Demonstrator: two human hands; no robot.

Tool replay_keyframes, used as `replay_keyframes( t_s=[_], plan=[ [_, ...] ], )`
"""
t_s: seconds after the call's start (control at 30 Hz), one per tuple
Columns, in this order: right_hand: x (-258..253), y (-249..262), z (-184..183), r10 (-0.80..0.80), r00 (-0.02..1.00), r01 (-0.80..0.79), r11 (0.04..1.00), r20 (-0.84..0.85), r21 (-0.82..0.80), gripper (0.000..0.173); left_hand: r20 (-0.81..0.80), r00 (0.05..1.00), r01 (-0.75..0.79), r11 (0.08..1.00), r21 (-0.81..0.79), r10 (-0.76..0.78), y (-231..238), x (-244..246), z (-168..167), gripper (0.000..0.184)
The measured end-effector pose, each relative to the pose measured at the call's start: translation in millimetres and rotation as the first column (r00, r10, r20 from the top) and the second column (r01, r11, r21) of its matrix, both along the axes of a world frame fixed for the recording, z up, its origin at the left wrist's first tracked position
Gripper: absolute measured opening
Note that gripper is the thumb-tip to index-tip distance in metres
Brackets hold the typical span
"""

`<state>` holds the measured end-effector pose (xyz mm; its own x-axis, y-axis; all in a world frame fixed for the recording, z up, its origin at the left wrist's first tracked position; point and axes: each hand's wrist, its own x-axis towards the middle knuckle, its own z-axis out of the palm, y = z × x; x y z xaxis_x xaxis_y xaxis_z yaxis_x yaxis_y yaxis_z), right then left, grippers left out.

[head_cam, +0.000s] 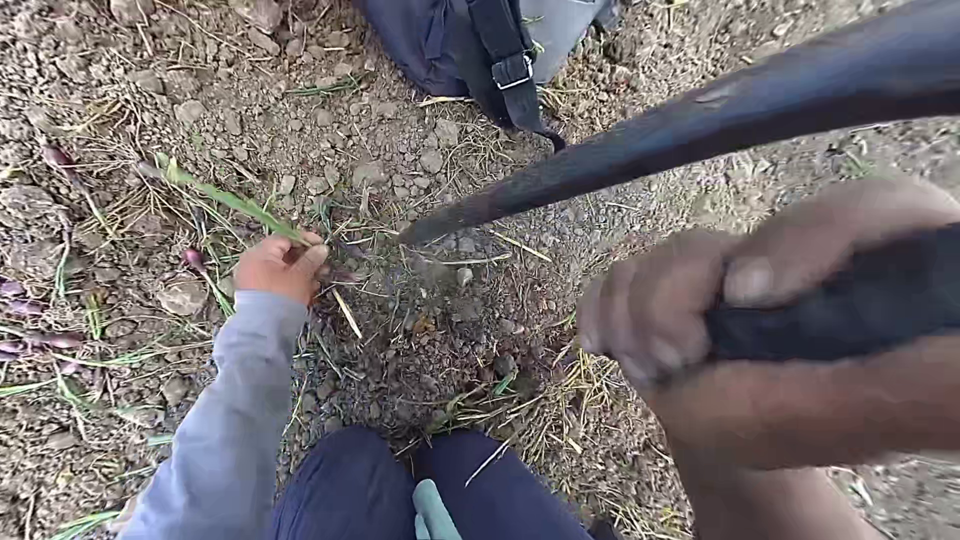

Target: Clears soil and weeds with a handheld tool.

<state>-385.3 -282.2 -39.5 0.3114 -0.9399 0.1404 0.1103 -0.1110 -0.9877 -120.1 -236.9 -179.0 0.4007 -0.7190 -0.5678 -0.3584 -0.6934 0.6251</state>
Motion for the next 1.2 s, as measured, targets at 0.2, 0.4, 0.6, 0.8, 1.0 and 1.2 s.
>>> replay_keyframes(
  t_s=[0.2,0.4,0.6,0.8,1.0,1.2],
  plan=[
    [-2.9,22.3,-85.1,0.095,0.868,0.037,0.967,-0.488,0.254,0.058,-0.106,0.96,0.262,0.965,0.009,-0.26,-24.7,-92.0,-1.7,0.021],
    [-44.3,2.1,2.3,-0.087,0.988,0.09,0.996,-0.13,0.019,0.029,0.06,0.838,0.545,0.824,-0.152,-0.543,5.5,-87.8,-33.6,0.027],
    [-56.3,-3.2,-65.1,-0.087,0.797,0.142,0.989,-0.598,0.046,0.061,0.335,0.676,0.624,0.752,0.213,-0.656,-27.5,-8.3,-60.4,0.022],
    [-50.3,-14.5,-1.0,-0.207,0.963,0.179,0.97,-0.17,-0.163,0.04,0.45,0.63,0.769,0.588,-0.251,-0.632,-12.5,-20.6,-37.0,0.028],
    [-44.6,-13.1,-100.7,-0.08,0.803,0.186,0.975,-0.59,0.121,0.058,0.447,0.456,0.89,0.404,-0.211,-0.77,-101.6,-99.0,14.5,0.009],
    [-80.0,7.8,-6.9,-0.217,0.95,0.224,0.975,-0.223,0.004,0.036,0.144,0.399,0.908,0.412,0.074,-0.906,-88.2,-192.5,-25.7,0.026]
  ],
)
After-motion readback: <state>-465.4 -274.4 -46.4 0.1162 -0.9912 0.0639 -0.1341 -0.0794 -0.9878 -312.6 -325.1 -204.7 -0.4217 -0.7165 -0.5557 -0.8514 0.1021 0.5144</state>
